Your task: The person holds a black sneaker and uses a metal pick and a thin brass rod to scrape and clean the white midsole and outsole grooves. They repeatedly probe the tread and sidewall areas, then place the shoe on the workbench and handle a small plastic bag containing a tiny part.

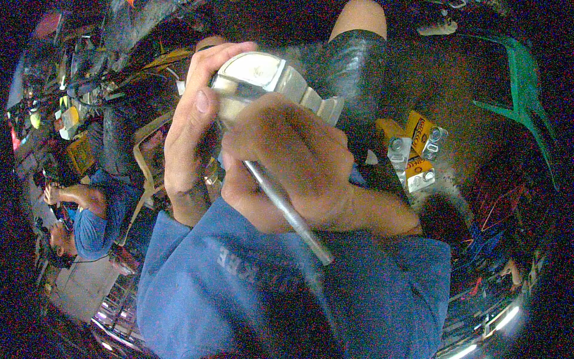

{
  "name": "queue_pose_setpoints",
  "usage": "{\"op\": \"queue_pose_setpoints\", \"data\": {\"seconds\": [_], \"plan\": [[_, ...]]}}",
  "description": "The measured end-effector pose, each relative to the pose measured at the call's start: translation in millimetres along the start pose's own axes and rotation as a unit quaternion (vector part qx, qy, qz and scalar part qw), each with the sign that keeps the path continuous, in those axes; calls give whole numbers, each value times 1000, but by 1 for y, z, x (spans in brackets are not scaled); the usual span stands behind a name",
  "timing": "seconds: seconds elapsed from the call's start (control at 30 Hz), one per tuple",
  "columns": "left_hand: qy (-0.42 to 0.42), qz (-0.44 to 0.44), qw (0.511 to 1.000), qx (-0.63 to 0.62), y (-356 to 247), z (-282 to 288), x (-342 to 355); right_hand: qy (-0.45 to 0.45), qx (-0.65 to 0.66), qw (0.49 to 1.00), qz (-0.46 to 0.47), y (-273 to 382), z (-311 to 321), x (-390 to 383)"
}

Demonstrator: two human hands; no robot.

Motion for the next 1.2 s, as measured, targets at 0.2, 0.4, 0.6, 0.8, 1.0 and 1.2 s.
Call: {"op": "queue_pose_setpoints", "data": {"seconds": [0.2,0.4,0.6,0.8,1.0,1.2], "plan": [[14,-1,1000,-18,2,1,2,7,36,998,56,-4,0,7],[6,18,999,-35,0,0,1,-3,45,998,53,-2,0,6],[15,6,999,-33,-1,0,2,-2,61,997,53,-4,0,5],[19,0,999,-27,2,-1,2,-11,55,998,39,-4,1,3],[24,-23,998,-50,5,0,4,28,16,999,-3,-3,5,1],[48,-42,998,6,2,2,5,8,42,999,19,-2,3,3]]}}
Point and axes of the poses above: each hand's wrist, its own x-axis towards the middle knuckle, its own z-axis out of the back of the hand, y = z × x, the point moved 6 cm from there along x, towards the middle knuckle, and after that the axes turned 9 degrees about -z, right-handed, at the moved point
